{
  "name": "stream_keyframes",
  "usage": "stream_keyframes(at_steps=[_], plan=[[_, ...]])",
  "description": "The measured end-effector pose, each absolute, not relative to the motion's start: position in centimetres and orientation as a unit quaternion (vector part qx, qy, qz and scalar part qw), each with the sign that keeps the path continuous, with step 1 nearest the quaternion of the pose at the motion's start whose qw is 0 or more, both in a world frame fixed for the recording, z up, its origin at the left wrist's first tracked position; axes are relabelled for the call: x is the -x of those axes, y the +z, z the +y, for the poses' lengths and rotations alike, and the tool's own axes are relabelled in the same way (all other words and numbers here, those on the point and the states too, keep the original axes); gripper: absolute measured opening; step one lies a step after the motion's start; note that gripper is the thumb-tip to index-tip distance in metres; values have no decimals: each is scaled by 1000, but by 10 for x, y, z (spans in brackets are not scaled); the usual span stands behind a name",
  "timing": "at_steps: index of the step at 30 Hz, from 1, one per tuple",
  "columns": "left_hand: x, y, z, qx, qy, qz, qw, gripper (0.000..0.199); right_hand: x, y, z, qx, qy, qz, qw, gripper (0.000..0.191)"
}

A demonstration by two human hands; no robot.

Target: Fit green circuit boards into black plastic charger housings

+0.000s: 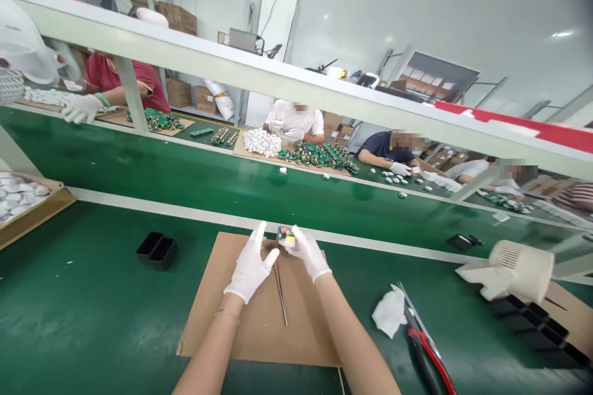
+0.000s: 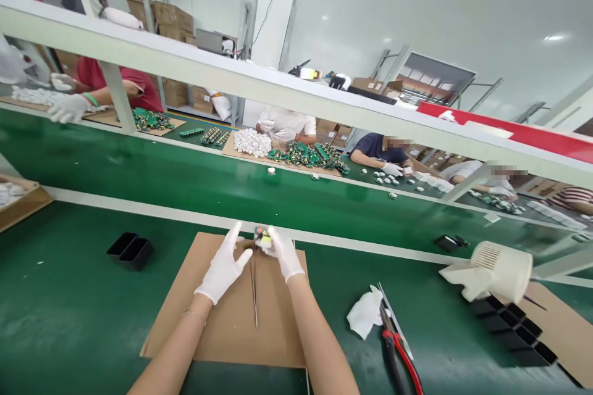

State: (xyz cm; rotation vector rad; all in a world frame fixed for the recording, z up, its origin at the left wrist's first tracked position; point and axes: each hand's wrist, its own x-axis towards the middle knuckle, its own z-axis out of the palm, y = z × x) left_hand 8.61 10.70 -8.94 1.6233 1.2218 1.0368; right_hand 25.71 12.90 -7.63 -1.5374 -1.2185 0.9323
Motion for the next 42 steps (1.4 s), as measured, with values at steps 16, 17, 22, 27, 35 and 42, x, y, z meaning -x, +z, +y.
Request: stream_keyframes(at_steps=[16, 17, 22, 27, 35, 42], plan=[[-107, -78, 76, -272, 514, 214, 785, 27, -238, -88, 52, 378, 484, -613, 498, 86], [-106, -76, 74, -268, 516, 209, 786, 26, -239, -89, 53, 369, 497, -616, 487, 88], [-100, -71, 74, -294, 512, 232, 773, 29, -241, -92, 52, 385, 508, -616, 463, 81], [-98, -75, 84, -372, 470, 338, 726, 30, -232, -89, 49, 456, 389, -633, 490, 76], [-85, -59, 66, -535, 376, 527, 543, 33, -226, -76, 43, 374, 489, -496, 612, 46], [28, -30, 44, -530, 448, 698, 175, 39, -245, -78, 52, 325, 581, -382, 641, 38]])
